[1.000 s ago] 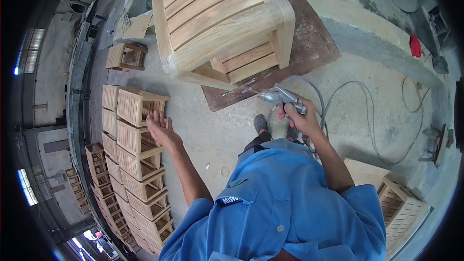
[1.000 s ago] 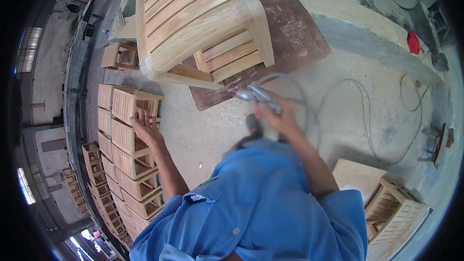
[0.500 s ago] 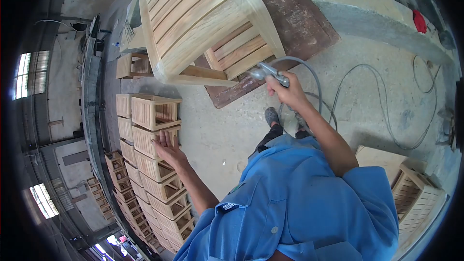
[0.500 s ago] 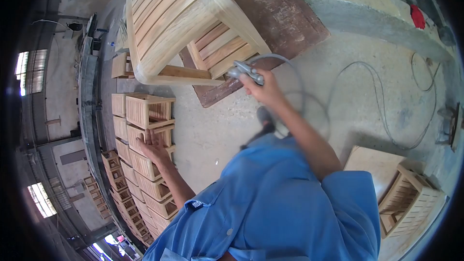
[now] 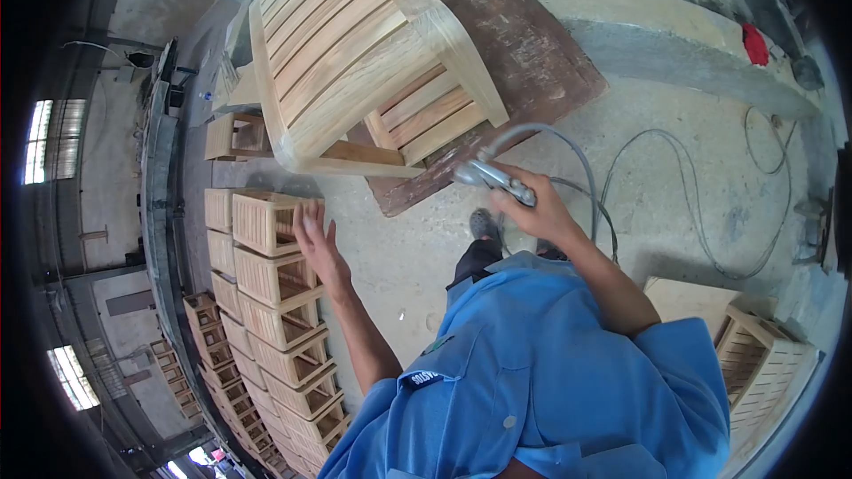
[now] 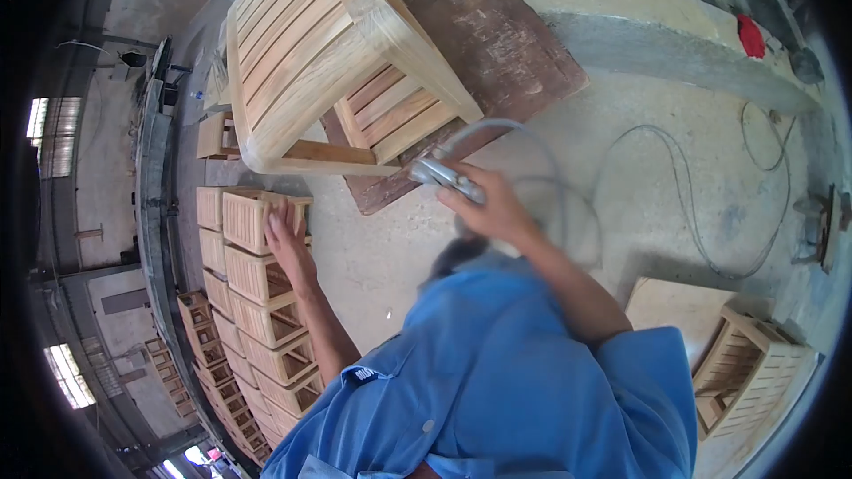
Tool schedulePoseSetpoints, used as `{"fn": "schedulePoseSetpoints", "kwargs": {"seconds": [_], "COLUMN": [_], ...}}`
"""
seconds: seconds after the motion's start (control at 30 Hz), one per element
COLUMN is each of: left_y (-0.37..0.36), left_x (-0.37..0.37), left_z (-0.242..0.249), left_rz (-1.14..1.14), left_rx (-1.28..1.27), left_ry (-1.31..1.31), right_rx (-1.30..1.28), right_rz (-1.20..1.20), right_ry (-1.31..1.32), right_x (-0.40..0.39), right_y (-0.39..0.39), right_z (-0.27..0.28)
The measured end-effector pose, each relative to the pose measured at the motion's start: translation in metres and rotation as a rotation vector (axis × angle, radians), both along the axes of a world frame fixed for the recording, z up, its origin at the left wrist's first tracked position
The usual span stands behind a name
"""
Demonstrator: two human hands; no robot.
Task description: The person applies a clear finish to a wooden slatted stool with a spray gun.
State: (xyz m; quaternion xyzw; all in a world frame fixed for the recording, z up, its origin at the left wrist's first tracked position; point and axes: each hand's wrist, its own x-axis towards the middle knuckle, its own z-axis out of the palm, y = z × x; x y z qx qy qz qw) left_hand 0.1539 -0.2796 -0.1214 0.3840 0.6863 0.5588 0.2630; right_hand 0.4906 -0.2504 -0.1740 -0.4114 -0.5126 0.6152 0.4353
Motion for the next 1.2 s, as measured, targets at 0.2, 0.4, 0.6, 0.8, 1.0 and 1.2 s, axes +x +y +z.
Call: {"fn": "schedulePoseSetpoints", "kwargs": {"seconds": [0.2, 0.4, 0.6, 0.8, 1.0, 1.2], "left_y": [0.075, 0.097, 0.111, 0.121, 0.157, 0.253], "left_x": [-0.015, -0.046, -0.052, -0.045, -0.041, -0.071], "left_z": [-0.035, -0.067, -0.078, -0.093, -0.039, 0.069], "left_rz": [-0.345, -0.368, -0.548, -0.646, -0.616, -0.463], "left_rx": [0.078, 0.03, -0.004, 0.139, 0.314, 0.22], "left_ry": [0.04, -0.055, 0.018, 0.202, -0.011, 0.05], "right_rx": [0.088, 0.178, 0.157, 0.064, 0.133, 0.204], "right_rz": [-0.228, -0.327, -0.391, -0.44, -0.674, -0.788], "right_ry": [-0.225, -0.532, -0.665, -1.003, -0.762, -0.463], "right_x": [0.02, -0.022, -0.084, -0.104, -0.097, -0.094], "right_y": [-0.036, -0.04, -0.032, -0.027, -0.029, -0.01], "right_z": [0.0, 0.001, 0.026, 0.039, 0.054, 0.059]}}
